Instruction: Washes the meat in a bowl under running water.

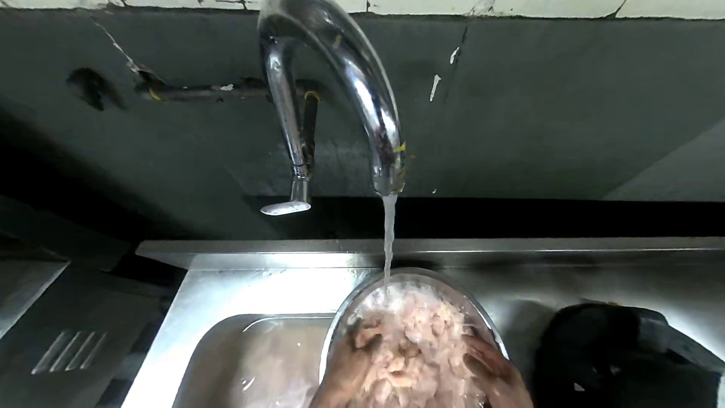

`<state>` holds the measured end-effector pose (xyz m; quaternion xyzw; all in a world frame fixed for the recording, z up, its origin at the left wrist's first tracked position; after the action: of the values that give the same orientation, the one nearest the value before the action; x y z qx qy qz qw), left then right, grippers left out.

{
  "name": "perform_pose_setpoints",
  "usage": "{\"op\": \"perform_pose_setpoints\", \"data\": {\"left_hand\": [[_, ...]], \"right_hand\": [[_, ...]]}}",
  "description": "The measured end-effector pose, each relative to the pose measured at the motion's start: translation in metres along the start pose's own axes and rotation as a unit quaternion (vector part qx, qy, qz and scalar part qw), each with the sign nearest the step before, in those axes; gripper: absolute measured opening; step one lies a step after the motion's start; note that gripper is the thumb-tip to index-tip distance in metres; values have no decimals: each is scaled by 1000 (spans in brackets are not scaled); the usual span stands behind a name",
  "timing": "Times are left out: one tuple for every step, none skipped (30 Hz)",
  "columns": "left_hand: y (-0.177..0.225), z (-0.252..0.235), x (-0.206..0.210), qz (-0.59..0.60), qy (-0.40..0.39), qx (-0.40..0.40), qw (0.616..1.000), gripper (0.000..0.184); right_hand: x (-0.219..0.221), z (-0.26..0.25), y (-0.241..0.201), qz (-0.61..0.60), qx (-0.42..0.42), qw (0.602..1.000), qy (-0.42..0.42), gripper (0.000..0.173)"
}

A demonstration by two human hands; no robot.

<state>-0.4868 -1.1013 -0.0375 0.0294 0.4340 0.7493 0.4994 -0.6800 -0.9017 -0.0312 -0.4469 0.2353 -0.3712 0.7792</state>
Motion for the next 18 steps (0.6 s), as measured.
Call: {"op": "perform_pose_setpoints", "data": {"left_hand": [[-8,-13,-3,67,-9,-14,998,66],[-13,-28,2,136,-14,-30,990,60],[-18,-44,14,183,-21,-41,982,56],[-19,-58,29,203,-45,-41,977,57],[-17,-68,45,214,-77,-42,973,60],[-11,-72,59,227,-115,-52,966,63],[-1,-71,70,239,-154,-62,957,63],[9,-69,79,253,-179,-72,948,57],[15,-64,84,251,-185,-73,947,47],[20,-57,84,236,-177,-59,954,37],[25,-53,81,220,-147,-39,964,30],[29,-46,76,209,-103,-13,972,31],[34,-39,72,208,-61,20,976,39],[40,-33,70,220,-22,49,974,46],[45,-26,68,225,6,62,972,48],[49,-21,65,206,33,60,976,45],[51,-18,61,163,65,35,984,37],[51,-17,60,106,82,-5,991,41]], "right_hand": [[-7,-10,11,-15,-18,999,29,53],[-9,-26,26,-29,-29,999,32,64],[-3,-43,42,-48,-25,998,29,69],[9,-57,52,-76,-3,997,24,69],[26,-66,56,-107,24,994,24,63],[43,-68,50,-127,48,991,19,54],[57,-63,38,-133,69,989,-9,49],[67,-57,28,-144,82,985,-50,45],[74,-49,22,-166,106,979,-57,39],[78,-43,18,-190,130,972,-49,35],[78,-39,17,-198,132,970,-40,28],[72,-34,22,-193,118,973,-38,24],[66,-29,24,-176,95,979,-37,24],[66,-25,19,-158,75,984,-31,18],[66,-19,11,-121,56,991,-28,19],[69,-14,0,-64,45,997,-15,27],[74,-9,-11,-13,46,999,1,39],[77,-3,-17,9,43,999,18,43]]}}
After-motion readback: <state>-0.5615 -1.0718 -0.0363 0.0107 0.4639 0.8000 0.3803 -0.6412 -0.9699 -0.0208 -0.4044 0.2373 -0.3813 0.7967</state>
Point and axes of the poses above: each hand's wrist, its own z-axis away from the middle knuckle, its own x-axis out of the palm, y = z × x, the point moved 4 cm from there along -z, towards the middle knuckle, and after that the axes turned 13 degrees about -z, right-handed, at the moved point
